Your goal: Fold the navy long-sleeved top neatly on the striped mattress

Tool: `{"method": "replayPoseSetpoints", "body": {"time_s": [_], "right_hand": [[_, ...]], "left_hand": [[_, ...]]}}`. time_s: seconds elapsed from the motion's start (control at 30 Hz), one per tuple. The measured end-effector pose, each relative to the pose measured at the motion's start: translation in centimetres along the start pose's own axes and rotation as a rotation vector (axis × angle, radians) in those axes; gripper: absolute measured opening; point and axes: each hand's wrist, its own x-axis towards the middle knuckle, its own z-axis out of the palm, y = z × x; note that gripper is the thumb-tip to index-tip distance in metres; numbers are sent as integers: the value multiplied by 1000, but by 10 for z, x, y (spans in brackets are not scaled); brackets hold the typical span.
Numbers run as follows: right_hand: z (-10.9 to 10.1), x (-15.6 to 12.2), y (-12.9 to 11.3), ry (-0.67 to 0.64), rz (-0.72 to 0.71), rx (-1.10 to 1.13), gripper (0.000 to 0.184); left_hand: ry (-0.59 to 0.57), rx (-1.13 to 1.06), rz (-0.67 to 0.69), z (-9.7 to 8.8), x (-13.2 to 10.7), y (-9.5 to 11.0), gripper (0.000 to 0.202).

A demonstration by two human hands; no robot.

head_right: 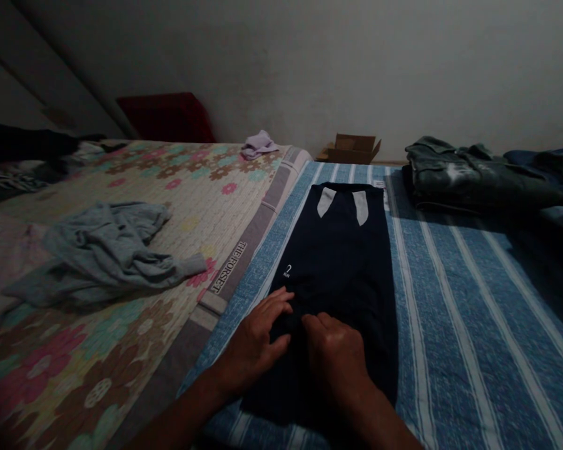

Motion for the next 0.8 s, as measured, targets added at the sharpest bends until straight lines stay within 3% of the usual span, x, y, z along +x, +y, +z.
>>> {"method": "replayPoseSetpoints", "body": {"time_s": [0.1,0.23,0.43,0.53,0.8], "right_hand": [[3,-1,2,-4,17,53,24],[6,-1,5,-2,27,84,27],[5,-5,6,-5,-52,128,19],[3,-7,4,12,-89,95,12],[0,-3,-4,92,-170,-175,26]], "left_hand": [[24,9,2,2,0,-1,40],[-34,-16,3,-4,2,0,43],[-69,-8,-5,-8,3,-1,35],[-74,10,-3,-6,4,-2,33],[-96,25,-21,-8,5,0,31]]}}
